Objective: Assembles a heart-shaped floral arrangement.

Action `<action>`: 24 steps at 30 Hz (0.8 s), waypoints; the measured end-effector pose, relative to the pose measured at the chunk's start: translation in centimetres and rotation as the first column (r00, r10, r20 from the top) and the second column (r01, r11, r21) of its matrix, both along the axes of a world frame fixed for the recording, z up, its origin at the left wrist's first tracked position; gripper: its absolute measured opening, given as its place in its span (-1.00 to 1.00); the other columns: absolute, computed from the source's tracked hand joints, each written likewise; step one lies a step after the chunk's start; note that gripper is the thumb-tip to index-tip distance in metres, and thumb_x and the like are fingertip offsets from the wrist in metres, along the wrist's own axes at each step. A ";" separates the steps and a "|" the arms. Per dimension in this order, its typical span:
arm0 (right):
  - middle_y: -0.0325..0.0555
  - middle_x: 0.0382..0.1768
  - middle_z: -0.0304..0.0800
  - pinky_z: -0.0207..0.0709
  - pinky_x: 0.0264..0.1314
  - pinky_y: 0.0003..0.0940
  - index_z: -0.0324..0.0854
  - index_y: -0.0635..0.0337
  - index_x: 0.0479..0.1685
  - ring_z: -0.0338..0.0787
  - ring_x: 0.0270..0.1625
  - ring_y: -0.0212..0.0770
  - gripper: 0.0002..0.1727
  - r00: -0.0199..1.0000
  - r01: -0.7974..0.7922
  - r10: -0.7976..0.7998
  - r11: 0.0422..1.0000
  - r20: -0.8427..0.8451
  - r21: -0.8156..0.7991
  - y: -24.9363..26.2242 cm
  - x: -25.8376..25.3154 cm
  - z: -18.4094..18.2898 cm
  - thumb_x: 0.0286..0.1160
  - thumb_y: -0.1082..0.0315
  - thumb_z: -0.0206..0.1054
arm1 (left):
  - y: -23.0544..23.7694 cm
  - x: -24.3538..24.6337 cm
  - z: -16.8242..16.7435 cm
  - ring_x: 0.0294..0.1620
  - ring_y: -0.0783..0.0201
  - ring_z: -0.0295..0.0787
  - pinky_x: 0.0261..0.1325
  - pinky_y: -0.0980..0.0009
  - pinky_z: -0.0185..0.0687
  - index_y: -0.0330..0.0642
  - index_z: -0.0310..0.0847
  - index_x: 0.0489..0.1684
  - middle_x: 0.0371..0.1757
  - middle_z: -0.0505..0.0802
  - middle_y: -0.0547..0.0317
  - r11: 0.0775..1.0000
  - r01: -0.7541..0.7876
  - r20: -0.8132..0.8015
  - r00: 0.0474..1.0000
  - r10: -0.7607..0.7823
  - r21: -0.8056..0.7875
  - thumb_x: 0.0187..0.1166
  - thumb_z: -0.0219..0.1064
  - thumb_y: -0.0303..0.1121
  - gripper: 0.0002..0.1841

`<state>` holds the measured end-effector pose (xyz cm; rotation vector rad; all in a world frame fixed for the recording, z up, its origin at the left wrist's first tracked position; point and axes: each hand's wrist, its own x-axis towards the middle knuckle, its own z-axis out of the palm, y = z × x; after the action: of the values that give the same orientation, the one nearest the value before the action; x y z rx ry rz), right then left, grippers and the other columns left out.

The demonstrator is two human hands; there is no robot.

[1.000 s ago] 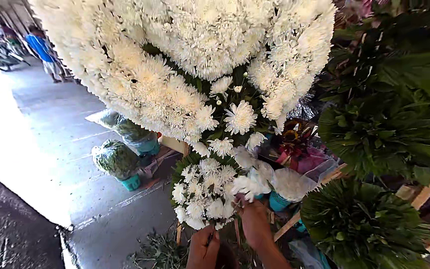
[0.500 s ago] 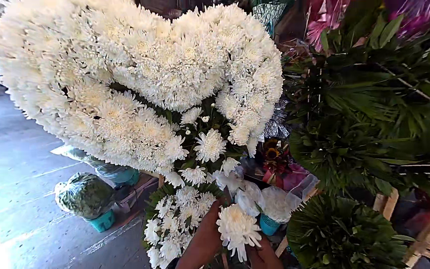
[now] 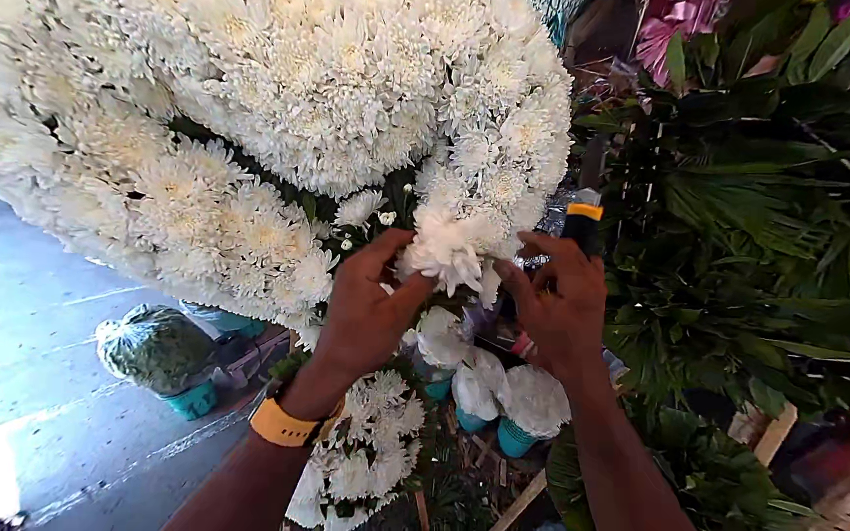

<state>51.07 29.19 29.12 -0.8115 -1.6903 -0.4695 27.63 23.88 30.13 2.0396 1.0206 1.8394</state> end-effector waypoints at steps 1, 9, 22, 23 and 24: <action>-0.01 -0.01 0.80 0.49 0.00 0.20 0.66 0.11 0.35 0.71 -0.19 -0.04 -0.37 0.994 0.084 -0.086 0.996 -0.066 -0.021 1.3 -0.4 1.6 0.53 -0.19 0.38 | 1.2 -0.7 1.3 -0.19 0.38 0.81 -0.16 0.34 0.80 -0.16 0.66 0.18 -0.07 0.84 0.19 0.997 -0.067 0.023 0.998 0.066 0.038 0.58 0.36 -0.30 -0.72; 0.05 0.82 0.10 0.20 0.39 0.54 -0.10 -0.22 0.95 0.53 0.53 0.21 0.43 0.879 0.413 -0.457 0.871 -0.132 -0.266 12.3 -3.8 10.5 -0.11 -0.71 0.33 | 13.0 0.4 5.9 -0.04 0.18 0.70 0.06 0.15 0.64 -0.18 0.74 0.05 -0.04 0.74 0.01 0.895 -0.443 0.242 0.863 0.443 -0.055 0.56 0.39 -0.15 -0.69; -0.06 0.65 0.37 0.27 0.40 0.46 0.08 -0.32 0.87 0.54 0.53 0.05 0.14 0.925 0.211 -0.294 0.925 -0.243 -0.315 14.4 -0.1 9.4 0.13 -0.46 0.39 | 18.9 5.8 7.2 -0.01 0.08 0.77 0.10 -0.18 0.56 -0.12 0.78 -0.03 -0.10 0.85 0.07 0.860 -0.484 0.127 0.854 0.504 -0.160 0.51 0.38 -0.13 -0.71; -0.06 0.66 0.36 0.27 0.40 0.46 0.08 -0.33 0.87 0.53 0.53 0.06 0.14 0.926 0.209 -0.290 0.927 -0.242 -0.313 14.6 0.0 9.4 0.13 -0.47 0.39 | 18.4 5.6 7.0 0.03 0.06 0.74 0.16 -0.21 0.49 -0.13 0.78 -0.01 -0.08 0.84 0.06 0.845 -0.519 0.113 0.838 0.533 -0.130 0.49 0.35 -0.13 -0.69; -0.05 0.67 0.35 0.27 0.39 0.45 0.07 -0.32 0.87 0.53 0.54 0.07 0.14 0.928 0.207 -0.286 0.928 -0.239 -0.308 14.7 0.0 9.4 0.14 -0.47 0.39 | 18.1 5.4 6.9 0.08 0.03 0.70 0.23 -0.24 0.40 -0.14 0.77 0.00 -0.05 0.82 0.04 0.838 -0.536 0.102 0.832 0.545 -0.106 0.47 0.32 -0.13 -0.68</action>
<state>51.12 43.86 38.47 -1.2504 -1.4100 -0.2726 33.07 41.95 37.00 1.6643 1.7364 2.1070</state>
